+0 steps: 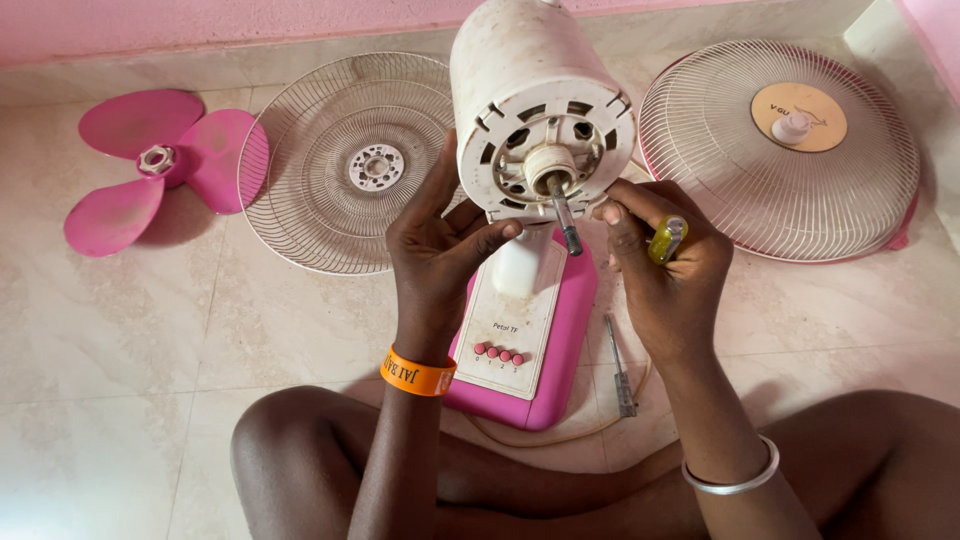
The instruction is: The person sits on the floor and uses a yellow screwdriver to adjust screws on the exposed motor housing of a disassembled pink electric fan. The fan blades and front grill are placed on the floor nearby. The person repeatedly tightens and checks the central shaft area.
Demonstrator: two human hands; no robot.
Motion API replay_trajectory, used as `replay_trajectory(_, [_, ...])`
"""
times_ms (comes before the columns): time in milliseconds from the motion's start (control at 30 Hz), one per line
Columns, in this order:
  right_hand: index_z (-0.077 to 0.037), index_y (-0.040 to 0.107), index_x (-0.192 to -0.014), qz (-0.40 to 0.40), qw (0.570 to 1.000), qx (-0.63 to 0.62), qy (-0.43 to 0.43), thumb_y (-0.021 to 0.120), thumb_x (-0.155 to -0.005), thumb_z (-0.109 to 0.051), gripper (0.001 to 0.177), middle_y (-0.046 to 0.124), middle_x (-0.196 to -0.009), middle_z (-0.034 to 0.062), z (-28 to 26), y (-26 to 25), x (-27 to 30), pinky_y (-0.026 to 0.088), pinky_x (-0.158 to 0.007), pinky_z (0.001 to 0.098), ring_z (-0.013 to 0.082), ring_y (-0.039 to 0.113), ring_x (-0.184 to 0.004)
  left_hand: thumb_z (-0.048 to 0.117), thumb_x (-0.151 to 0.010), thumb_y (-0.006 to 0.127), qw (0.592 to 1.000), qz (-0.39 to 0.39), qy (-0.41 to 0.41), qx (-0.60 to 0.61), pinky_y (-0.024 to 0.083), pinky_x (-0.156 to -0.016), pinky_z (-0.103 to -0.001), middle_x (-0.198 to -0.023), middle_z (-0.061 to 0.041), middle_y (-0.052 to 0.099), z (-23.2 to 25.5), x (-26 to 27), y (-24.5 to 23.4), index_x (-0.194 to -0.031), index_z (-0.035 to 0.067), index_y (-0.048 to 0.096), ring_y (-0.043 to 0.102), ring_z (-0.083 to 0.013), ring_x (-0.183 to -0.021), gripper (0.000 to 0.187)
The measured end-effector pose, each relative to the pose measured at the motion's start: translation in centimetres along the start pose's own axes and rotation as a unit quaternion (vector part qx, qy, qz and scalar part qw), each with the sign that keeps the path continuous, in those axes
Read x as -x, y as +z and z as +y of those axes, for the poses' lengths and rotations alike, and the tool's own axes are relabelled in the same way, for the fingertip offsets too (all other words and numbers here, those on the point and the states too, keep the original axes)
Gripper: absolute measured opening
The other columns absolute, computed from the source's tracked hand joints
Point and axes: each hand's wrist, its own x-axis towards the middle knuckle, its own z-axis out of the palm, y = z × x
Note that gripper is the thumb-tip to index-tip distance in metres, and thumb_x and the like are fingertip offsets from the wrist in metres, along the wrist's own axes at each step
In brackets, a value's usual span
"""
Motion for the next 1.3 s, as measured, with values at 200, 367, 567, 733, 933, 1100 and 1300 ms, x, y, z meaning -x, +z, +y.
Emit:
replay_trajectory(200, [0.001, 0.074, -0.117, -0.002, 1.0, -0.003, -0.001, 0.07, -0.107, -0.014, 0.018, 0.071, -0.103, 0.0084, 0.2, -0.1, -0.1, 0.05, -0.06, 0.0203, 0.0065, 0.061, -0.071, -0.008, -0.085, 0.08, 1.0, -0.002, 0.011, -0.019, 0.059, -0.106, -0.041, -0.161, -0.023, 0.047, -0.3, -0.1, -0.2, -0.16, -0.004, 0.033, 0.064, -0.0313, -0.133, 0.089])
replay_trajectory(367, [0.004, 0.072, -0.116, 0.038, 0.996, -0.077, 0.026, 0.072, -0.106, -0.008, 0.016, 0.076, -0.105, 0.0109, 0.0, -0.1, 0.0, 0.056, -0.065, 0.0211, 0.0075, 0.066, -0.078, -0.008, -0.085, 0.081, 1.0, -0.004, 0.019, -0.02, 0.062, -0.108, -0.042, -0.162, -0.024, 0.046, -0.5, -0.2, -0.3, -0.16, -0.003, 0.034, 0.065, -0.033, -0.132, 0.089])
replay_trajectory(567, [0.004, 0.072, -0.117, 0.052, 0.996, -0.058, -0.037, 0.077, -0.108, -0.004, 0.013, 0.074, -0.105, 0.0113, 0.2, -1.2, -0.2, 0.06, -0.069, 0.0202, 0.0083, 0.07, -0.082, -0.01, -0.085, 0.08, 1.0, -0.005, 0.018, -0.012, 0.06, -0.105, -0.041, -0.162, -0.024, 0.046, -0.5, -0.1, -0.4, -0.16, -0.004, 0.034, 0.065, -0.0324, -0.132, 0.088])
replay_trajectory(733, [0.004, 0.072, -0.113, 0.056, 0.997, -0.05, -0.037, 0.08, -0.104, -0.002, 0.014, 0.071, -0.105, 0.0098, 0.5, -1.2, 0.1, 0.054, -0.066, 0.0187, 0.0065, 0.064, -0.078, -0.011, -0.085, 0.08, 1.0, -0.01, 0.014, -0.015, 0.062, -0.107, -0.041, -0.161, -0.024, 0.046, -0.5, -0.2, -0.6, -0.16, -0.004, 0.034, 0.064, -0.0318, -0.133, 0.088])
replay_trajectory(933, [0.004, 0.071, -0.107, 0.049, 0.994, -0.091, -0.025, 0.081, -0.103, 0.002, 0.01, 0.072, -0.1, 0.0086, 0.2, -1.2, 0.3, 0.051, -0.065, 0.0178, 0.0061, 0.062, -0.075, -0.008, -0.085, 0.081, 0.999, -0.008, 0.03, -0.042, 0.06, -0.103, -0.041, -0.162, -0.024, 0.047, -0.6, -0.2, -0.8, -0.159, -0.003, 0.036, 0.067, -0.0326, -0.129, 0.087])
replay_trajectory(1100, [0.004, 0.072, -0.111, 0.051, 0.995, -0.089, 0.0, 0.08, -0.103, 0.001, 0.012, 0.073, -0.1, 0.0099, -0.7, -1.3, 0.3, 0.052, -0.066, 0.0178, 0.0062, 0.064, -0.074, -0.006, -0.085, 0.082, 0.999, -0.01, 0.031, -0.037, 0.061, -0.101, -0.041, -0.161, -0.024, 0.047, -0.6, -0.2, -0.9, -0.159, -0.002, 0.037, 0.067, -0.032, -0.129, 0.087])
replay_trajectory(1300, [0.005, 0.073, -0.114, 0.045, 0.992, -0.116, -0.008, 0.077, -0.107, -0.002, 0.011, 0.075, -0.103, 0.0121, -2.5, -1.2, 0.5, 0.054, -0.065, 0.0179, 0.0072, 0.066, -0.074, -0.008, -0.086, 0.081, 0.999, -0.011, 0.034, -0.029, 0.065, -0.104, -0.04, -0.162, -0.024, 0.046, -0.7, -0.1, -0.9, -0.159, -0.003, 0.036, 0.067, -0.0313, -0.128, 0.086])
